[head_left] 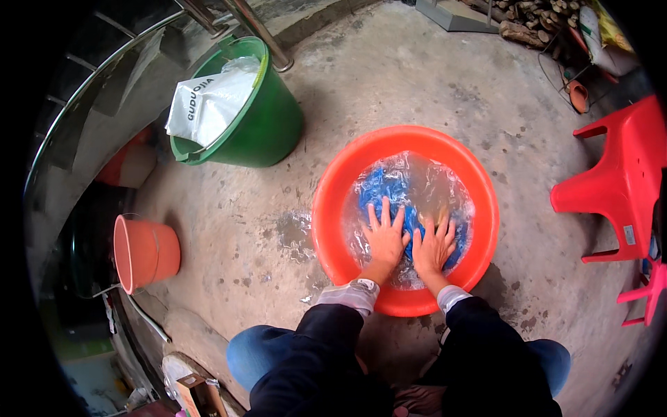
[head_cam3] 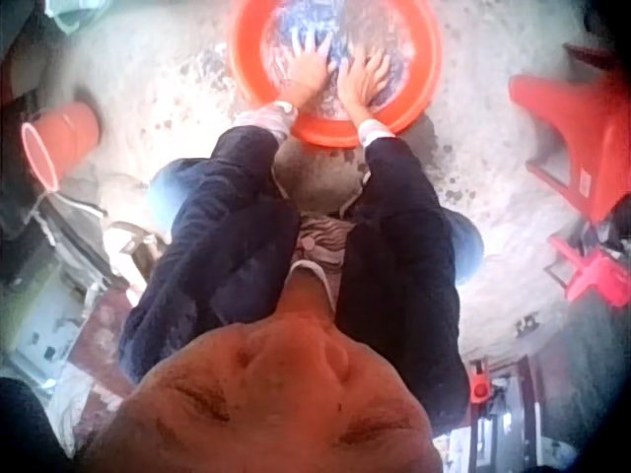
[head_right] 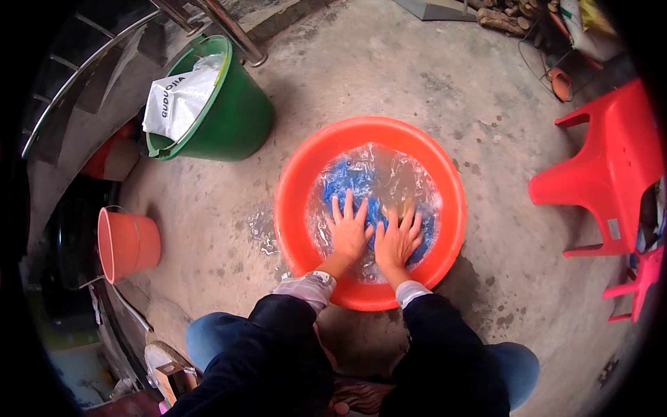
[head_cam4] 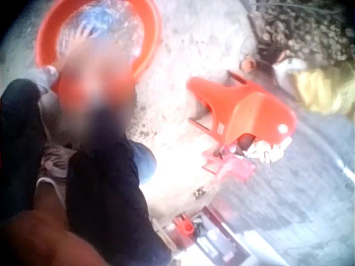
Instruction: The person squats beside a red basin filled with water and hand-washes a blue cloth and a tan cloth. They scrub, rinse, and wring out each cloth, then place them on a nearby surface.
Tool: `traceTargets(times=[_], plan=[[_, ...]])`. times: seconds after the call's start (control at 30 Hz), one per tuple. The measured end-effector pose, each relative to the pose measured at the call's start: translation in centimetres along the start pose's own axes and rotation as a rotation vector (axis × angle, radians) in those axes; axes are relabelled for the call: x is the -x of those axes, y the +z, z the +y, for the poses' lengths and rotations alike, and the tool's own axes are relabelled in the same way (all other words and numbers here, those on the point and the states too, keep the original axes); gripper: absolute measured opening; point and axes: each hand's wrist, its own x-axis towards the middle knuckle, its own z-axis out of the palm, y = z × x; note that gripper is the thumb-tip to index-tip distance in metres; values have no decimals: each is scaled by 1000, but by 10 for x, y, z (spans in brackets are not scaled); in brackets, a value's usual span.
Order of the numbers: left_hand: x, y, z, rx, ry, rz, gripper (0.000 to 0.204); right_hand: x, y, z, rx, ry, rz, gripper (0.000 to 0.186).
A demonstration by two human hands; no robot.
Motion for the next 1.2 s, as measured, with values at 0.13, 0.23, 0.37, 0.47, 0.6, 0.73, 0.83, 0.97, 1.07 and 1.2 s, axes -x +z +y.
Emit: traceTargets(times=[0.13, 0.23, 0.37, 0.47, 0.6, 0.73, 0.83, 0.97, 1.07, 1.2], plan=[[-5, 19, -7, 25, -13, 39, 52, -12, 6, -9, -153, 69, -131, 43], [-18, 38, -13, 30, 6, -4, 47, -28, 32, -6, 112, -14, 113, 43], [-37, 50, -15, -15, 72, 68, 33, -53, 56, -1, 164, 19, -21, 44], [-66, 35, -2, 53, -117, -265, 27, -73, 62, 3, 153, 60, -70, 42], [-86, 15, 8, -10, -99, -294, 38, -86, 71, 9, 169, -12, 61, 34], [-93, 13, 7, 100, -99, -94, 40, -106, 57, 0, 170, -121, 31, 31], [-108, 3, 5, 155, -3, -197, 36, -115, 65, 10, 15, -107, -35, 33], [-115, 10, 1, 44, 22, -200, 34, -125, 89, 20, -156, -57, -44, 38], [-108, 14, -15, 103, -97, -215, 38, -120, 37, -17, -43, -74, -47, 41], [-85, 12, -26, 770, -122, 35, 57, -113, 5, -5, -460, 41, -126, 50]])
